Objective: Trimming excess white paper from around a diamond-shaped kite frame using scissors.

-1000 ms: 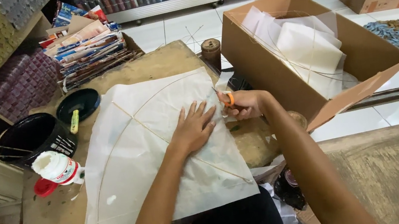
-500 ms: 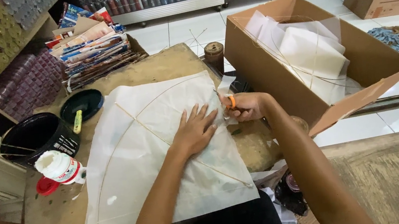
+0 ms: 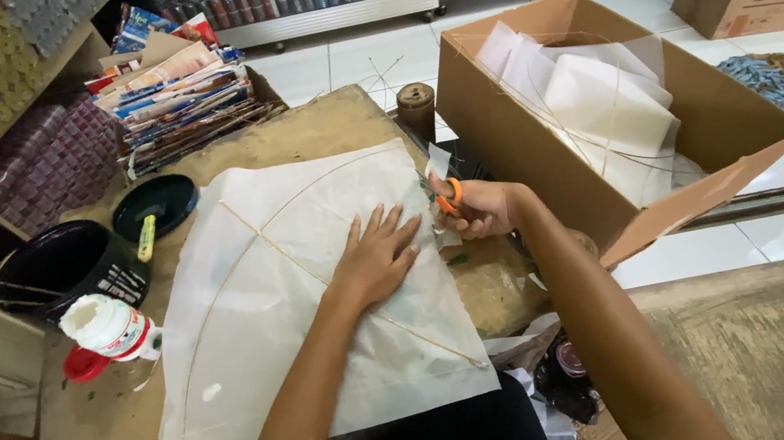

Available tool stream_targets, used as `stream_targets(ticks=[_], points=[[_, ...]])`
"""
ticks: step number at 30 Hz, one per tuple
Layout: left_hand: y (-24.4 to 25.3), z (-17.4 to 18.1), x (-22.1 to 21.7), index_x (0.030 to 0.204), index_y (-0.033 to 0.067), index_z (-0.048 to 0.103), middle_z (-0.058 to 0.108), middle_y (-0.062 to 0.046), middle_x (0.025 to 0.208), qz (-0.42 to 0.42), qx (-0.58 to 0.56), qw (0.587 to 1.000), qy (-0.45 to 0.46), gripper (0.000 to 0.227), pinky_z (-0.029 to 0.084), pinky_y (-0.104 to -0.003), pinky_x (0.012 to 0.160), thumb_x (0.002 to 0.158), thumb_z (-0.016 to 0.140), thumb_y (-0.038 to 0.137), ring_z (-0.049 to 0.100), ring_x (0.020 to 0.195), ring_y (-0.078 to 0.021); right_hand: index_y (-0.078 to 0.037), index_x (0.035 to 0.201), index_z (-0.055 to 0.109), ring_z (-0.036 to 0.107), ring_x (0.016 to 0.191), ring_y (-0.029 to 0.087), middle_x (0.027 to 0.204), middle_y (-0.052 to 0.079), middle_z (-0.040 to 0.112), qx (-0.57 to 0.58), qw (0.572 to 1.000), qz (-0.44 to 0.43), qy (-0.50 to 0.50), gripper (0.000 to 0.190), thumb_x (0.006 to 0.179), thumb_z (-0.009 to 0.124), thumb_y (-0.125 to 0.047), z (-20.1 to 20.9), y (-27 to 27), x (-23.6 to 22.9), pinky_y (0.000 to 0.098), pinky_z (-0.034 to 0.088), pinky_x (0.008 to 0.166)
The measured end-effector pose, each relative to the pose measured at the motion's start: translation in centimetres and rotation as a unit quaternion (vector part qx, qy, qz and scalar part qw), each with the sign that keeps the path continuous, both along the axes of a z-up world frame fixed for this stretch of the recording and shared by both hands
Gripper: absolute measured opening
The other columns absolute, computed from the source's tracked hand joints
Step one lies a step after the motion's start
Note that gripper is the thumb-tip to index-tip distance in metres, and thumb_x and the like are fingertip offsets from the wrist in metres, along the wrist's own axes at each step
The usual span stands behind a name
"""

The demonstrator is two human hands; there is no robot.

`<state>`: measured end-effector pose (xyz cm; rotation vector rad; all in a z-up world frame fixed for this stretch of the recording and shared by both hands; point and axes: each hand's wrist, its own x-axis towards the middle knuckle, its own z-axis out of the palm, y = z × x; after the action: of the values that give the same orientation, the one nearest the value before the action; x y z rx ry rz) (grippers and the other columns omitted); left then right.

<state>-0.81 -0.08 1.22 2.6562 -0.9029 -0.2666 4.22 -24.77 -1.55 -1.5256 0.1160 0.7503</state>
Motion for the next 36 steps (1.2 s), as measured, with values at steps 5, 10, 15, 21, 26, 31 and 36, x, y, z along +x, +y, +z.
stream_targets(ticks=[5,10,15,21,26,31,36], points=[[0.3,0.5,0.1,0.159,0.0271,0.035,0.022,-0.011,0.170,0.001,-0.047,0.999,0.005,0.057,-0.001,-0.057,0.127,0.104,0.037,0.040,0.013,0.158,-0.0338,-0.009,0.090,0.057,0.038,0.038,0.011,0.056,0.004,0.045,-0.013,0.999,0.022,-0.024,0.075,0.086,0.054,-0.083,1.3,0.7,-1.3,0.0143,0.022,0.030],[1.0,-2.2,2.3,0.158,0.0227,0.038,0.029,-0.016,0.167,0.017,-0.201,0.979,0.010,0.055,0.003,-0.066,0.124,0.105,0.043,0.033,0.019,0.156,-0.0376,-0.013,0.091,0.057,0.044,0.043,0.016,0.057,0.006,0.050,-0.065,0.996,0.044,-0.031,0.078,0.081,0.051,-0.089,1.2,-0.1,-2.2,0.0176,0.023,0.033],[1.9,-5.4,6.1,0.129,0.0342,0.064,0.064,0.007,0.131,0.032,-0.259,0.958,-0.117,0.033,0.023,-0.063,0.120,0.098,0.058,0.027,0.053,0.136,-0.0183,-0.012,0.092,0.059,0.054,0.055,0.020,0.064,0.011,0.058,-0.088,0.994,0.014,-0.064,0.078,0.079,0.052,-0.089,5.1,-0.5,-5.3,0.0205,0.029,0.037],[3.5,-1.5,5.0,0.119,0.0270,0.069,0.073,0.005,0.113,0.051,-0.268,0.950,-0.149,0.026,0.045,-0.046,0.105,0.095,0.062,0.022,0.067,0.114,-0.0189,-0.003,0.098,0.058,0.054,0.043,0.026,0.059,0.024,0.060,-0.011,0.975,-0.016,-0.222,0.074,0.093,0.046,-0.076,8.5,3.2,-7.7,0.0261,0.039,0.037],[7.8,-0.1,1.9,0.134,0.0288,0.059,0.064,0.004,0.131,0.133,-0.105,0.981,-0.092,0.036,0.035,-0.051,0.113,0.100,0.056,0.038,0.057,0.129,-0.0198,0.004,0.105,0.062,0.062,0.046,0.030,0.063,0.025,0.065,0.012,0.964,0.024,-0.264,0.072,0.099,0.043,-0.065,8.7,8.6,-9.0,0.0303,0.047,0.039],[11.6,1.6,-2.9,0.149,0.0212,0.048,0.047,-0.007,0.153,0.211,0.009,0.977,-0.044,0.060,0.025,-0.068,0.115,0.100,0.051,0.054,0.040,0.145,-0.0321,0.006,0.107,0.063,0.070,0.055,0.032,0.067,0.025,0.069,-0.003,0.964,0.062,-0.260,0.064,0.103,0.045,-0.055,6.9,12.4,-9.5,0.0358,0.059,0.053],[11.7,5.0,-6.9,0.157,0.0139,0.040,0.029,-0.026,0.164,0.239,0.063,0.968,0.041,0.070,0.004,-0.078,0.114,0.100,0.047,0.054,0.018,0.154,-0.0473,0.006,0.111,0.065,0.075,0.069,0.036,0.071,0.025,0.071,-0.040,0.965,0.050,-0.254,0.057,0.101,0.052,-0.049,6.7,13.5,-10.3,0.0433,0.064,0.068]])
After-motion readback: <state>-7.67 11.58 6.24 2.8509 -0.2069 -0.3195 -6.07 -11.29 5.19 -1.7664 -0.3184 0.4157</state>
